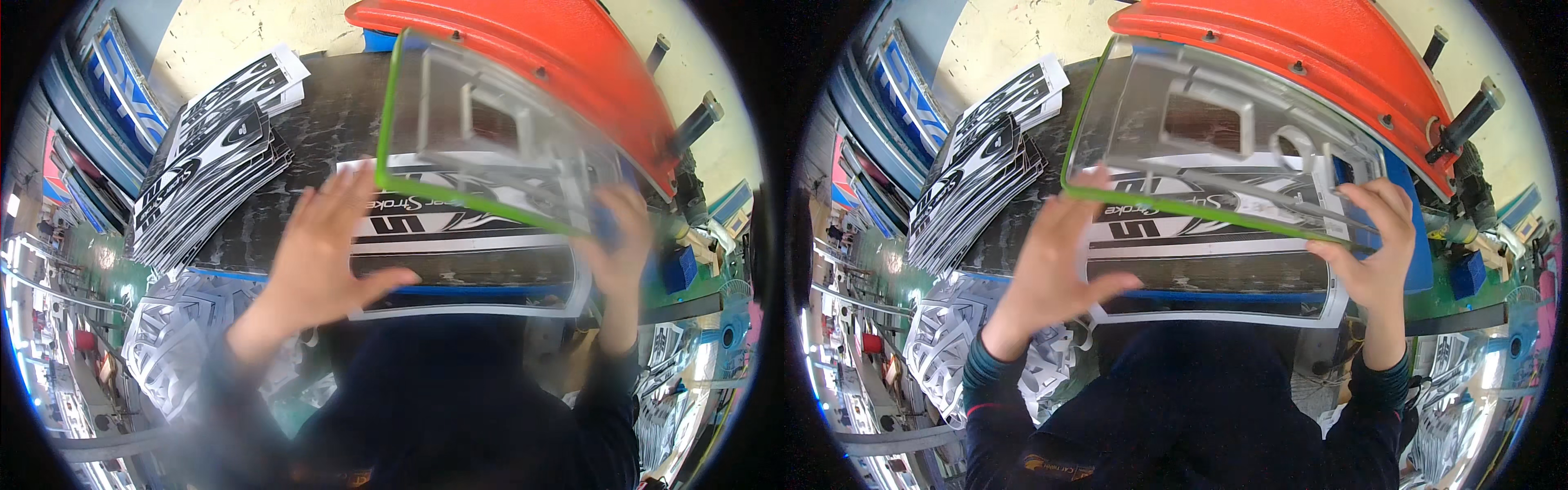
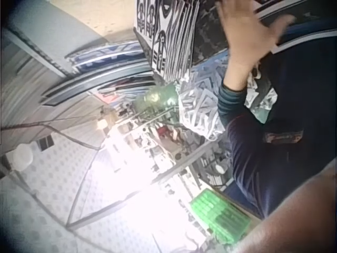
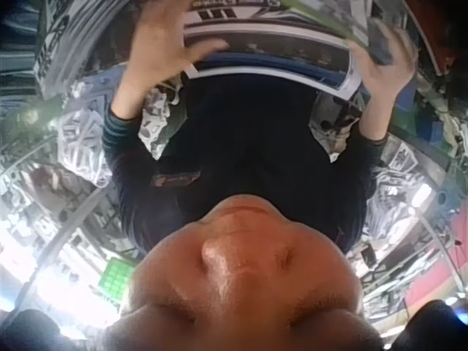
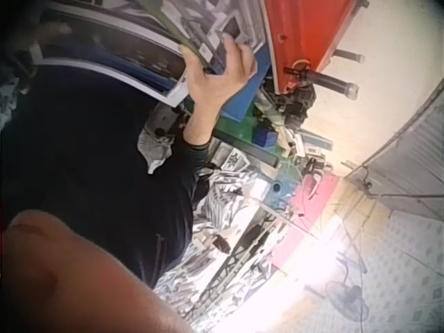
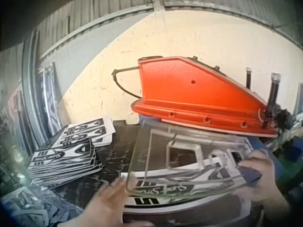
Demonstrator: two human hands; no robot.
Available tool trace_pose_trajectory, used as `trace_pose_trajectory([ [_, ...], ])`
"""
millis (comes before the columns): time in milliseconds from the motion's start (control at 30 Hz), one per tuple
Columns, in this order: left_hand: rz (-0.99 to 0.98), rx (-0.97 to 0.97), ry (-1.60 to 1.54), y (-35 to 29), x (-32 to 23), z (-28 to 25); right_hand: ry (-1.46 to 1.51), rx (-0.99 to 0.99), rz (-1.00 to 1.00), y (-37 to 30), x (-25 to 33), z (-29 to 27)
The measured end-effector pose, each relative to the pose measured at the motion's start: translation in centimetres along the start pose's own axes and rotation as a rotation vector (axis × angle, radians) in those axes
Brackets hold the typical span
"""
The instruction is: Using a manual press to cut or stamp printed 'Super Stroke' graphics on a workbench.
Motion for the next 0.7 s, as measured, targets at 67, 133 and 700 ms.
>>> trace_pose_trajectory([
  [67,-0.051,0.072,0.026,0.3,2.7,-0.6,0.011,0.045,0.013,0.4,0.4,1.1],
  [133,-0.107,0.154,0.073,0.1,4.6,0.2,-0.027,0.115,-0.074,1.0,1.8,2.3],
  [700,-0.149,0.146,-0.303,-0.4,7.5,0.1,0.005,0.329,-0.137,1.9,4.4,7.4],
])
Point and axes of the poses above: each hand's wrist, its own y-axis towards the middle knuckle, its own z-axis out of the palm, x = y × z, the point moved 10 cm from there along y, towards the middle knuckle, and after that the axes turned 15 degrees about -z, right-handed, at the moved point
